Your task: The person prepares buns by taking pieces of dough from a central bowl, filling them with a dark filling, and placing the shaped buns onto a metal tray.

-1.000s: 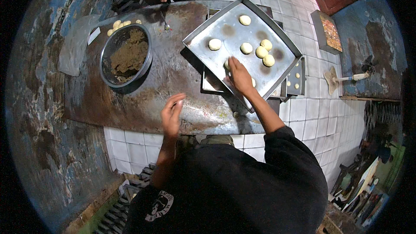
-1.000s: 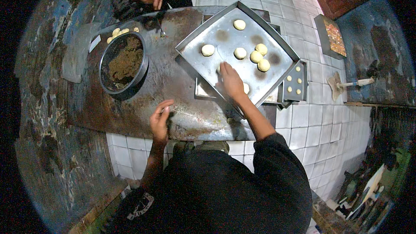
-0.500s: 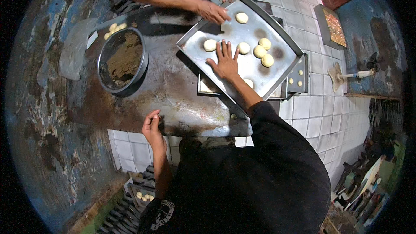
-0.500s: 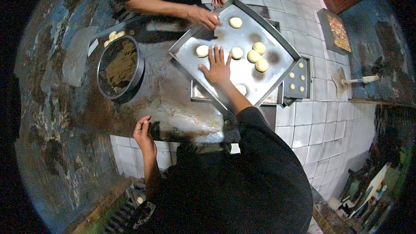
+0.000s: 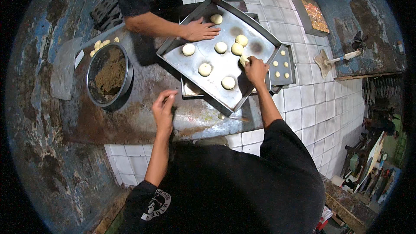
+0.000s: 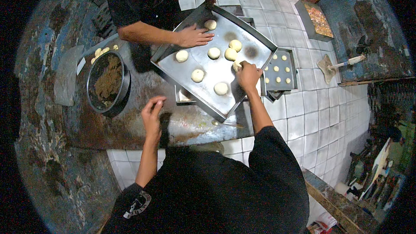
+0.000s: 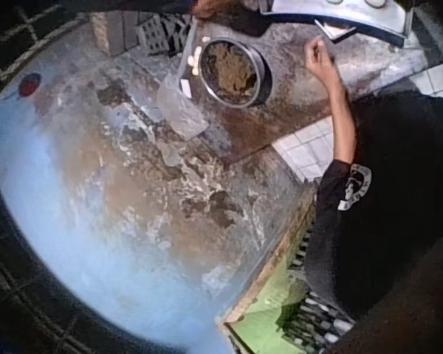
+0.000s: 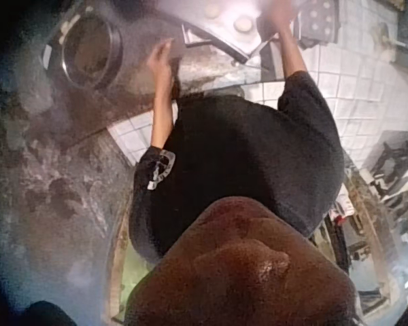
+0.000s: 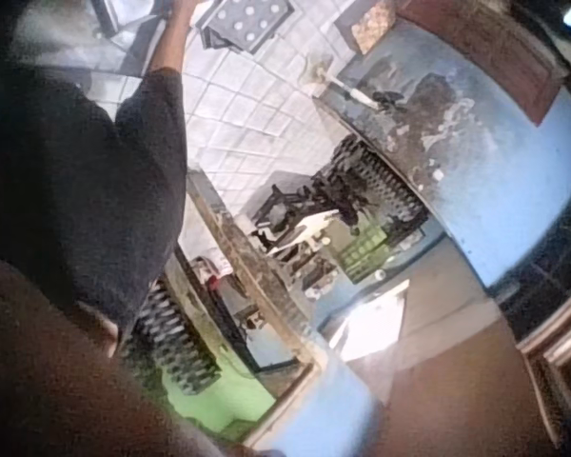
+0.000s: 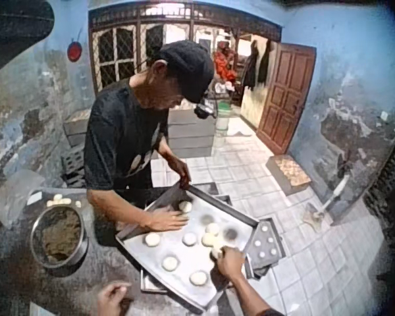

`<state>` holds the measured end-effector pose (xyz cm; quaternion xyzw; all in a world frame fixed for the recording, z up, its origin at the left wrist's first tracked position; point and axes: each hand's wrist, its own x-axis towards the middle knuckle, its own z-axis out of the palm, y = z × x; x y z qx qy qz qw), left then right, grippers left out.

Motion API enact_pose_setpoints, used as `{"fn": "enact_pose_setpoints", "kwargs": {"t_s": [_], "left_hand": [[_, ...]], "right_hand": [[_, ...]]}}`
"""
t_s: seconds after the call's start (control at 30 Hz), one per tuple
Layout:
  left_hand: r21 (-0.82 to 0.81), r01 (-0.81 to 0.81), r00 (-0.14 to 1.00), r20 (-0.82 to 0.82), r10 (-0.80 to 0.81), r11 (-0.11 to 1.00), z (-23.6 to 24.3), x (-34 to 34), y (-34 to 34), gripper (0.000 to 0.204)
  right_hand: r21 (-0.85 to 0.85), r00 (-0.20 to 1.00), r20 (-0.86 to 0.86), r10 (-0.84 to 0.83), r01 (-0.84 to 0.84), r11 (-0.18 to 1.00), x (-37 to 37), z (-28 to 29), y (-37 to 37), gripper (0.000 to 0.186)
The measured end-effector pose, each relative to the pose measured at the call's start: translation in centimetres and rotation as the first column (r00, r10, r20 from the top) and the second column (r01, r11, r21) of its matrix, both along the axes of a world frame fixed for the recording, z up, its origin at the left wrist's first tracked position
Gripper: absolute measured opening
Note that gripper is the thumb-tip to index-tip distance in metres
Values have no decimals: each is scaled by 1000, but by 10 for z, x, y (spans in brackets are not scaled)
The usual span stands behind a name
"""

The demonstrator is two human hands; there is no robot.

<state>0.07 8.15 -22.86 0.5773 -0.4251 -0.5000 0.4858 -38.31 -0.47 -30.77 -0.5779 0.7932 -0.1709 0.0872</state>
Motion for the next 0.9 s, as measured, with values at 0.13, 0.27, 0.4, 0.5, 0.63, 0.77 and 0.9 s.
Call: {"fn": "enact_pose_setpoints", "kwargs": {"t_s": [0.13,0.27,0.4,0.5,0.63,0.77,0.9], "left_hand": [[103,232,972,-67,-226,967,24,-36,-21,26],[129,399,849,-424,-313,908,4,-54,-35,35],[127,280,818,-551,-167,952,6,-22,-37,25],[116,201,812,-575,-99,973,6,21,-29,20],[168,146,483,-872,78,975,-17,114,-17,36],[265,7,317,-915,250,964,-11,220,12,46],[277,-267,283,-893,350,923,-15,315,25,55]], "right_hand": [[124,383,920,-87,-71,990,38,43,44,31],[34,-187,979,-77,-223,974,123,90,74,44],[-38,228,972,57,-85,996,195,108,64,45],[-168,671,734,104,31,985,276,105,53,38],[-145,540,814,216,-171,975,369,73,42,38],[463,-160,803,-574,-438,770,458,52,16,72],[10,489,741,459,-692,722,529,25,-73,57]]}}
